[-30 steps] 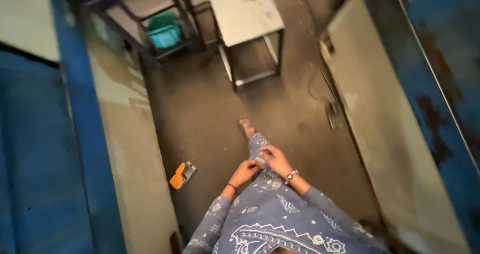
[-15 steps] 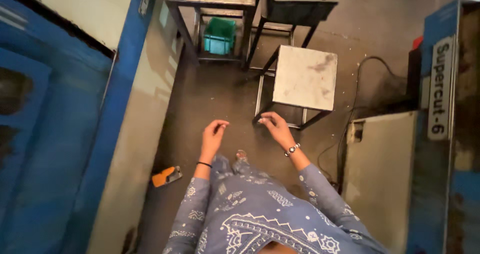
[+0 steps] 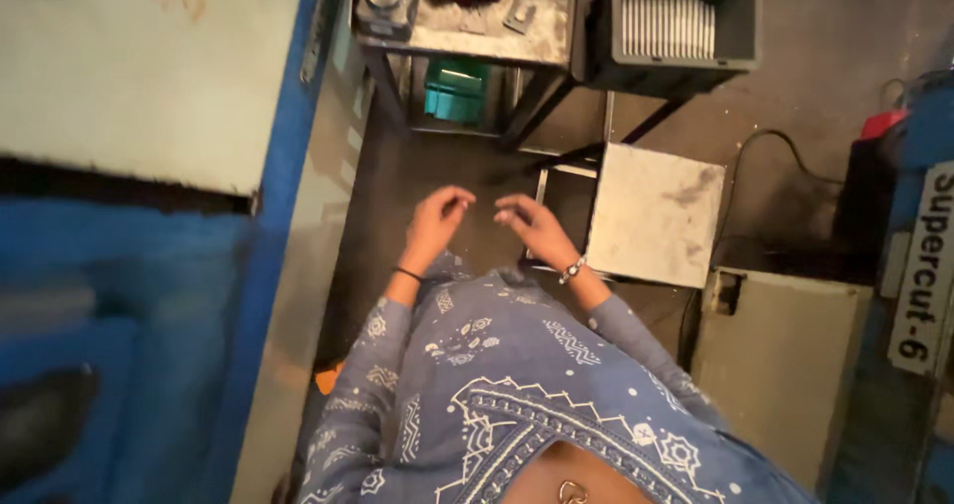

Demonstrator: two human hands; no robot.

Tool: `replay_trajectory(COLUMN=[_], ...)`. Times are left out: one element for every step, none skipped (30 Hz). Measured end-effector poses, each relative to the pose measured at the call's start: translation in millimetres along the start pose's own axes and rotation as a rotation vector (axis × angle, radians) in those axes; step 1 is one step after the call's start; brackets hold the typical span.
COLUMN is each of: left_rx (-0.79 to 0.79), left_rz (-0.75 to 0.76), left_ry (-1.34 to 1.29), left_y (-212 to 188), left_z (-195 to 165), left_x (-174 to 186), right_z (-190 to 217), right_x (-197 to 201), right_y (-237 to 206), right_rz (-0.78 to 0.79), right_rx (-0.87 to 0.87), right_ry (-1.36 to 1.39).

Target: The person loads cylindrical metal rods into a power cutting machine, operates the machine to cut them, and removes the cut pieces, placing them into a green crate and a cardboard box. They repeat the loading and cutting cycle and handle the finished rod pieces by hand.

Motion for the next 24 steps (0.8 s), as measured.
replay_trajectory(left_rx=[-0.106,-0.087,-0.055,-0.015,0.043,0.075,0.097,0.123,0.164,0.21,0.242,0.267,0.299,0.312,0.333,0.349,0.427,0.505,0.592,0.552,0.5,0.438,0.45,0.469], left_rz=[-0.044,-0.066,-0.085,-0.1,-0.115,-0.141,-0.169,-0.179,-0.185,-0.191,-0.18,-0.176,-0.174,-0.184,-0.196,-0.212,-0.265,-0.314,-0.357,-0.383,-0.41,-0.44,-0.454,-0.467], left_ry=[0.039,0.045,0.047,0.052,0.002,-0.043,-0.087,-0.099,-0.115,-0.131,-0.142,-0.156,-0.172,-0.203,-0.23,-0.258,-0.286,-0.312,-0.337,-0.27,-0.207,-0.145,-0.128,-0.111], left_y=[27,54,77,87,93,112,129,140,147,151,155,160,165,171,174,182,190,198,205,215,230,248,260,269], left_z=[-16,-20,-22,-21,-19,-16,-11,-6,2,11,18,25,31,36,38,37,41,44,43,32,22,11,6,1], left_x=[20,38,54,65,74,86,95,99,101,101,100,98,96,95,95,95,97,100,102,108,114,120,123,126], right_z=[13,25,33,40,48,50,52,52,52,50,49,49,52,52,51,55,63,78,91,102,116,129,142,140], right_x=[4,9,18,25,30,29,30,32,36,40,47,58,70,81,91,104,119,135,150,164,179,190,199,202], right_y=[26,48,65,78,92,111,126,139,151,160,173,191,208,225,241,264,295,326,352,376,409,445,478,515], right_rz=[0.003,0.009,-0.041,-0.088,-0.138,-0.137,-0.137,-0.135,-0.151,-0.166,-0.181,-0.208,-0.229,-0.245,-0.231,-0.217,-0.202,-0.221,-0.242,-0.269,-0.299,-0.341,-0.383,-0.347], right_rx=[0.014,0.022,0.018,0.005,0.002,-0.026,-0.045,-0.075,-0.066,-0.063,-0.052,-0.023,0.002,0.023,0.022,0.025,0.045,0.104,0.153,0.194,0.248,0.295,0.343,0.237], right_ry=[0.045,0.09,0.065,0.044,0.024,0.079,0.131,0.183,0.163,0.144,0.122,0.089,0.055,0.024,0.035,0.046,0.058,-0.044,-0.144,-0.174,-0.209,-0.307,-0.404,-0.491])
Point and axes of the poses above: each hand's wrist, its own y-axis towards the middle knuckle, its own x-axis out of the back of the hand, z = x × y, the point moved 8 cm from there along y, towards the middle knuckle
